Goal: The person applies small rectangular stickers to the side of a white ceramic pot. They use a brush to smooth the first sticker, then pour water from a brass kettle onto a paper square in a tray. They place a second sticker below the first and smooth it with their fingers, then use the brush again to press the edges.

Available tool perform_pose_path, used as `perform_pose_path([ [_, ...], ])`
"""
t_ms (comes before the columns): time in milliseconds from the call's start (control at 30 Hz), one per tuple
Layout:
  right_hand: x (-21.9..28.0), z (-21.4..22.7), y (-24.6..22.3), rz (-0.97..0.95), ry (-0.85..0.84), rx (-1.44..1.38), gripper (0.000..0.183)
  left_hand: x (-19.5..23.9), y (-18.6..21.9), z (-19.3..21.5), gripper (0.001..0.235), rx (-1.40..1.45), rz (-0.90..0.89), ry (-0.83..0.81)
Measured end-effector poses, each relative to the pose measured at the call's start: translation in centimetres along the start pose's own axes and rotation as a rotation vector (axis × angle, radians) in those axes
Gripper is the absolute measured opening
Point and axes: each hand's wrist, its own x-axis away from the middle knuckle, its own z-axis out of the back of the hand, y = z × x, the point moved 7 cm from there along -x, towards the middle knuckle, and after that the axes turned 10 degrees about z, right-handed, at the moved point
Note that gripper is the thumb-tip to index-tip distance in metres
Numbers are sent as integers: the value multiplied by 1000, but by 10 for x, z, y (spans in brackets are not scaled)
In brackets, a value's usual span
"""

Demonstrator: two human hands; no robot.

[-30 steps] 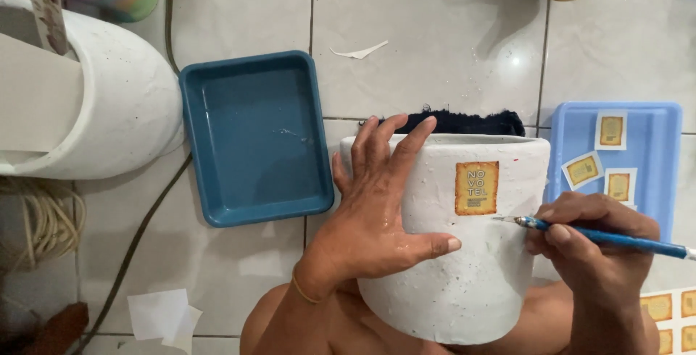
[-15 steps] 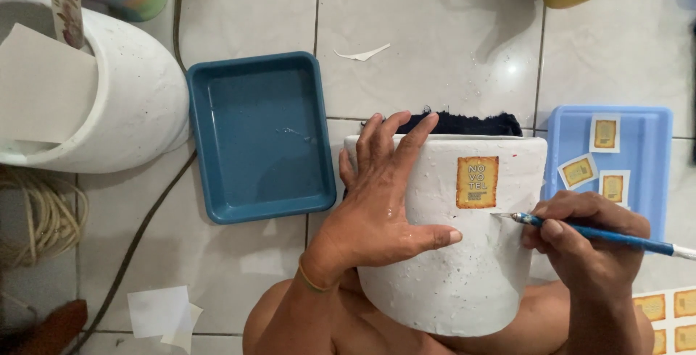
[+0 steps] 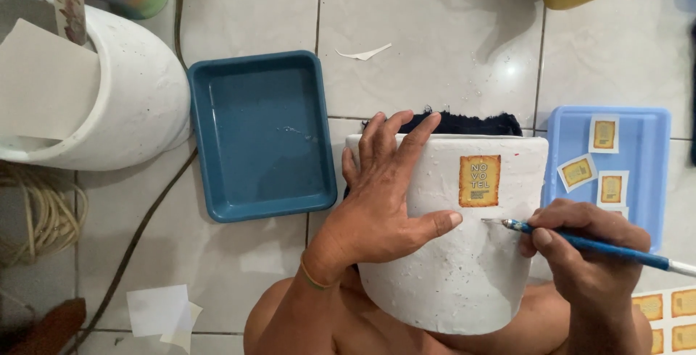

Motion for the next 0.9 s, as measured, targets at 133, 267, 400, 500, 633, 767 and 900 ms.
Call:
perform_pose_path([
  [133, -2, -5, -8, 41, -52, 35, 12, -1, -2, -1, 90, 16, 21, -21],
  [267, -1, -4, -8, 27, 12, 20, 13, -1, -4, -1, 79, 46, 21, -12],
  [400, -1, -11, -17, 37, -37, 91, 17, -2, -5, 0, 69, 49, 14, 17],
  [500, -2, -15, -24, 33, -60, 108, 14, -2, -5, -1, 73, 43, 18, 10],
  [633, 2, -14, -21, 36, -35, 93, 15, 0, -4, 1, 79, 56, 35, -11],
  [767, 6, -12, -20, 22, 44, 149, 14, 2, -1, 2, 79, 48, 12, -7],
  [900, 6, -16, -23, 38, 11, 194, 11, 1, -3, 1, 77, 66, 45, -16],
])
